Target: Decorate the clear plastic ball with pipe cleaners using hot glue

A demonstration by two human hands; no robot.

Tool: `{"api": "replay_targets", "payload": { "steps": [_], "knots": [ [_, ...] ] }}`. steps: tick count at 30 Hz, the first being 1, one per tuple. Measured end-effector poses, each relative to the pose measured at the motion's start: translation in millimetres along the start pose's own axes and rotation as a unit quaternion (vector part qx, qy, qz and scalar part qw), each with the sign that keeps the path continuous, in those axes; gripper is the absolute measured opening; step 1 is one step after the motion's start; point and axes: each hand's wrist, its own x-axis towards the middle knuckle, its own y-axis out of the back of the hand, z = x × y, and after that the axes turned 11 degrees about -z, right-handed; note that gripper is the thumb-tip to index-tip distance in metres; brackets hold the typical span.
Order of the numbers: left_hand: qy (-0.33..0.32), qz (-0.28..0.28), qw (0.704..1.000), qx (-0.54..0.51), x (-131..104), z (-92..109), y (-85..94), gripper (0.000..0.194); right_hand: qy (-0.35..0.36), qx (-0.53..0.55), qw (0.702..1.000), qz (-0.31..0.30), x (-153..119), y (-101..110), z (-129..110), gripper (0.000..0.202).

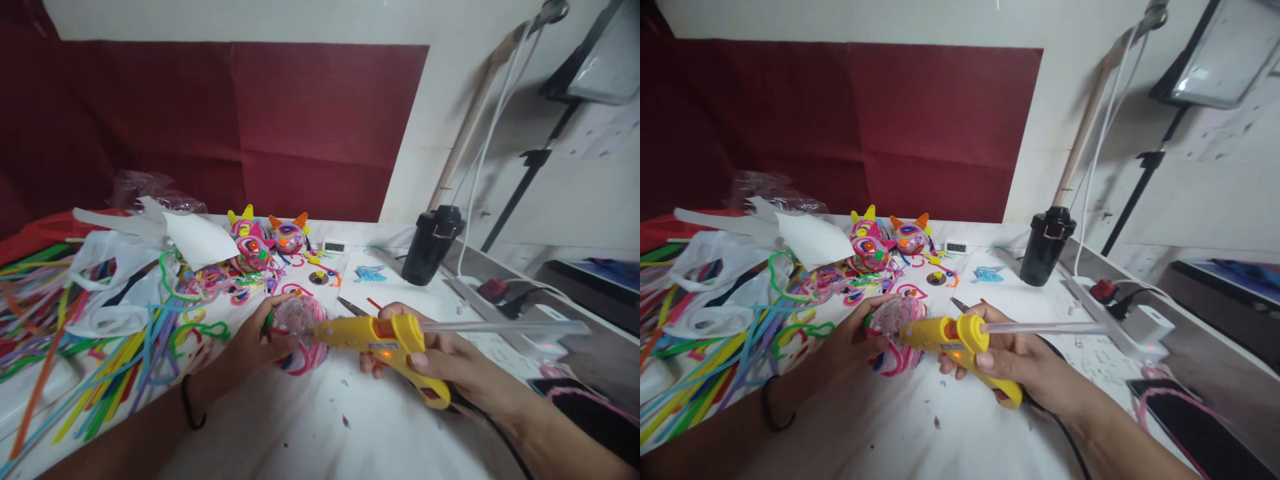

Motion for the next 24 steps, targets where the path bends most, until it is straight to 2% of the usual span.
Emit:
{"api": "replay_targets", "payload": {
  "steps": [4,10,17,24],
  "knots": [
    [0.001,0.004,1.0,0.015,-1,2,0.1,0.071,-0.011,0.013,1.0,-0.009,4,1,3,0.049],
    [-0.009,-0.01,1.0,0.0,-3,2,-0.3,0.065,0.015,0.03,0.999,-0.021,8,2,6,0.039],
    [-0.003,-0.025,1.0,-0.002,-3,7,0.4,0.068,0.02,0.019,0.999,-0.018,12,2,4,0.041],
    [0.017,-0.019,1.0,-0.018,-7,15,0.0,0.061,0.02,0.035,0.999,-0.016,11,1,4,0.041]
  ]
}}
